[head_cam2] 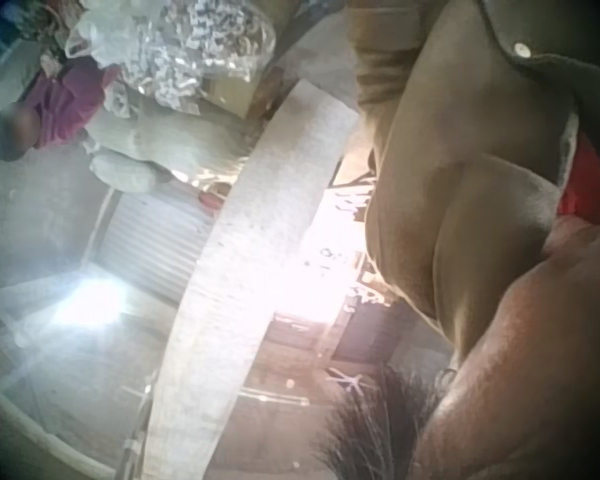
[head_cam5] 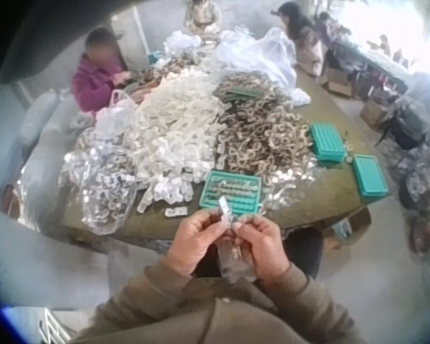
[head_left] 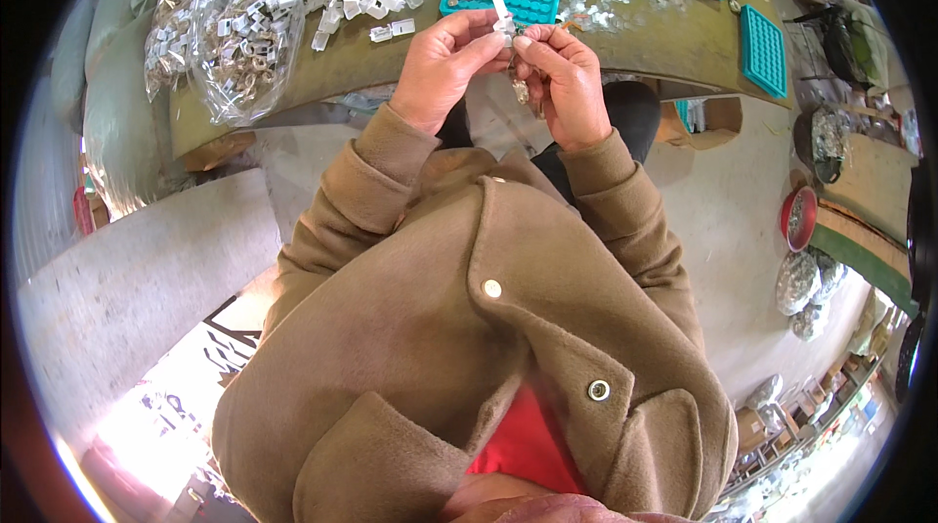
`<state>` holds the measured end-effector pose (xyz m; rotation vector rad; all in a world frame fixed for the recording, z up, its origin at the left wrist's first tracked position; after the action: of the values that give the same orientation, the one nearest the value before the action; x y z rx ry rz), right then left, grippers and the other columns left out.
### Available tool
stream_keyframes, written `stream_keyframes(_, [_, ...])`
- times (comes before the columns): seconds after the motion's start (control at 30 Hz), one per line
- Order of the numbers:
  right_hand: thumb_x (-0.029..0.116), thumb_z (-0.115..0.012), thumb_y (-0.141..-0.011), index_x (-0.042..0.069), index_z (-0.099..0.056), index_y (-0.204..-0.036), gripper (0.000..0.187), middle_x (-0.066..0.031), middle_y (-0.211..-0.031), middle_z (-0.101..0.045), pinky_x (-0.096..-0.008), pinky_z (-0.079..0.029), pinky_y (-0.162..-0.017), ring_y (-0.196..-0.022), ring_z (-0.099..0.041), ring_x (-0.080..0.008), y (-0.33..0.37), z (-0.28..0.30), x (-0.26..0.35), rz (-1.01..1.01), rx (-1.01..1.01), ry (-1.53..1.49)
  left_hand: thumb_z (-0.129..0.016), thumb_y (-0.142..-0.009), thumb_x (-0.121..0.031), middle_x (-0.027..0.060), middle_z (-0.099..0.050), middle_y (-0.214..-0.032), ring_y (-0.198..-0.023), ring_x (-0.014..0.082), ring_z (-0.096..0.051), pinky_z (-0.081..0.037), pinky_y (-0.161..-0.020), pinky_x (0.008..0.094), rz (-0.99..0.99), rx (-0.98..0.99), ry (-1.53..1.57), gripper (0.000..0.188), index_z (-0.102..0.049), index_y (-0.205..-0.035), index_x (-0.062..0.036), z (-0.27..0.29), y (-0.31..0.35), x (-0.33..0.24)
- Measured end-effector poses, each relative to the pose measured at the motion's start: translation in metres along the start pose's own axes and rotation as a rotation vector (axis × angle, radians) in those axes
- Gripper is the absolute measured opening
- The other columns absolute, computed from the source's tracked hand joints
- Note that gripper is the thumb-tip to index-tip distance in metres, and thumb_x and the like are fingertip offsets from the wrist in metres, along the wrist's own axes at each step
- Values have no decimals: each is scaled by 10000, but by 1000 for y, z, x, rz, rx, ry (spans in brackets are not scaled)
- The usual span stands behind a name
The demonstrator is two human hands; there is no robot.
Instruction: The person repeatedly picks small white plastic components and metallic rings from a table, inserts the rings into the plastic pieces, and places the assembled units into a teal tray. The person handles items one at a time and continues the same assembly cycle throughout the clip.
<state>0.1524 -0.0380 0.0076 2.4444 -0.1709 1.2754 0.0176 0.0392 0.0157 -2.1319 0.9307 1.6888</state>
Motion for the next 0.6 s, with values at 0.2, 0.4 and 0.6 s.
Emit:
stream_keyframes(0.2, [128, -642, -911, 32, -624, -925, 98, -47, -768, -667, -181, -385, -509, -562, -509, -53, 2, -3, 0, 6, 26, -20, -594, -956, -76, 98, -673, -1072, -897, 154, -671, -566, -838, 304, -29, 38, 74, 330, -561, -1271, 15, 5, -2, 1])
stream_keyframes(0.4, [117, -642, -919, 13, -629, -945, 108, -69, -810, -694, -186, -445, -550, -642, -595, -64, 5, -8, 5, 73, 7, 93, -609, -943, -47, 84, -692, -1022, -848, 114, -657, -552, -789, 254, -140, -29, -13, 316, -609, -1255, 6, 2, 1, 2])
stream_keyframes(0.6, [81, -644, -888, -24, -624, -921, 112, -76, -776, -691, -199, -465, -563, -682, -638, -92, -1, -8, 14, 91, 44, 234, -601, -955, -62, 53, -694, -1003, -852, 74, -635, -533, -769, 227, -205, -85, -144, 303, -629, -1253, -12, -6, 5, 2])
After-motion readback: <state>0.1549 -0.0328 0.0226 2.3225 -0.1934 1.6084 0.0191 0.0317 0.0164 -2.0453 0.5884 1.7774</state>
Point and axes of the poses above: each hand's wrist, its own y-axis away from the middle knuckle, its own z-axis out of the back of the hand, x = y × z, the point moved 2 cm from there along -y, towards the middle knuckle
